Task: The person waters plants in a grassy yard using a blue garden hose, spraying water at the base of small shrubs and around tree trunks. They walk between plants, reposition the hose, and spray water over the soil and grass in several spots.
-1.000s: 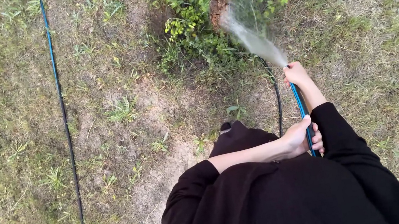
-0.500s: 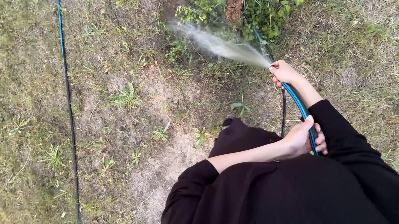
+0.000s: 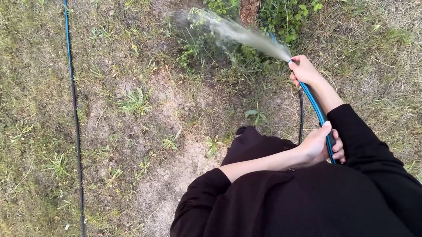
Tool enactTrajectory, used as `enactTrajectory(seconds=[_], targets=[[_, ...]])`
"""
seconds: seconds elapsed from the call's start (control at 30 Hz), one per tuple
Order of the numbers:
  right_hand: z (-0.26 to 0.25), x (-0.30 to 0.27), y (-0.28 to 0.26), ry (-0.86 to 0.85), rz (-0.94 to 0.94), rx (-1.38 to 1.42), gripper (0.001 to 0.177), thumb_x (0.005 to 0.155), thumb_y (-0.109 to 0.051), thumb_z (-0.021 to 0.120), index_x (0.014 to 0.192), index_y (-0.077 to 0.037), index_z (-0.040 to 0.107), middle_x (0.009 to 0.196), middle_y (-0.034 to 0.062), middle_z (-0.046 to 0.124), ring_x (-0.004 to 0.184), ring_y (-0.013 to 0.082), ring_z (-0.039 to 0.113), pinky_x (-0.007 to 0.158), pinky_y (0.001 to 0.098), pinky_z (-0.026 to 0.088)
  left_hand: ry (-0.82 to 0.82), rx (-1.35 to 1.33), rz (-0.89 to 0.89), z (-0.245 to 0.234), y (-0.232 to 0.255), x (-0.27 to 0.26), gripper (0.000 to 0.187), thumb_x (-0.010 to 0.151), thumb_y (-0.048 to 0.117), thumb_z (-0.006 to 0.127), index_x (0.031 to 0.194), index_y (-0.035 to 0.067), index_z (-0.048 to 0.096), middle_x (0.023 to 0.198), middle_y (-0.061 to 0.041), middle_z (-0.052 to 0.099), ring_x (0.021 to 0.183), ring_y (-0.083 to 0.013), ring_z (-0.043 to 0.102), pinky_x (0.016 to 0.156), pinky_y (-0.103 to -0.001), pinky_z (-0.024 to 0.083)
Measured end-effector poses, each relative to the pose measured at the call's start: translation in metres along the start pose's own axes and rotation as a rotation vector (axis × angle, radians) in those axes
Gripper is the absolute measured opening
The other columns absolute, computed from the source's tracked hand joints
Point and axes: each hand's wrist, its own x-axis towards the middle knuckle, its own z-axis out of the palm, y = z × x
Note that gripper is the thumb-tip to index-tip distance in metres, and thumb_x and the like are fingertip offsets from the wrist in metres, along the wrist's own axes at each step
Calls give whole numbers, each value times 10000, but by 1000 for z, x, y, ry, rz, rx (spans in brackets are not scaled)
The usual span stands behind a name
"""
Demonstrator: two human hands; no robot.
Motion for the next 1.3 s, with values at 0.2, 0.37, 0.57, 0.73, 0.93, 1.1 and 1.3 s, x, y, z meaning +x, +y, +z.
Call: enactTrajectory(seconds=[0.2,0.37,0.57,0.73,0.93,1.1,1.3], targets=[[0,-6,-19,32,-44,45,364,1039,-242,483,1369,-123,389,672,34,532,422,130,459,368,326,382,-2,13,12,-1,7,2,449,1215,486,259,1029,120,440,753,-64,504,648,-258,520,765,-516,489],[5,-8,-27,30,-56,-1,364,1046,-256,484,1370,-116,392,677,30,530,432,122,462,372,322,386,16,29,32,1,12,0,444,1212,483,259,1028,121,436,740,-66,501,635,-258,518,759,-518,491],[11,5,-21,0,-53,-28,363,1041,-263,503,1355,-105,413,673,48,529,432,130,459,383,320,392,18,38,41,1,17,0,444,1213,481,257,1031,116,433,748,-65,499,644,-262,520,766,-520,490],[11,14,-9,9,-18,-96,366,1041,-279,516,1337,-79,434,687,49,547,441,128,469,394,321,401,30,31,29,1,17,1,440,1207,480,256,1025,120,431,741,-65,499,636,-261,519,763,-522,492],[-6,33,24,100,37,-213,341,1040,-245,523,1283,-7,554,753,108,629,493,161,558,453,333,481,59,32,11,9,21,-3,444,1199,480,245,1003,126,429,716,-52,485,611,-249,508,734,-505,487],[-36,22,31,316,60,-245,324,1051,-200,553,1269,39,530,839,169,689,557,201,644,514,341,549,73,62,-24,13,23,-3,455,1198,487,250,983,130,434,690,-37,470,580,-224,486,712,-477,475],[-72,-22,-5,560,-93,-131,320,1071,-200,534,1293,1,424,968,189,669,554,230,671,498,367,563,21,122,-85,25,27,-1,471,1192,495,260,957,123,429,658,-26,447,545,-206,470,665,-458,473]])
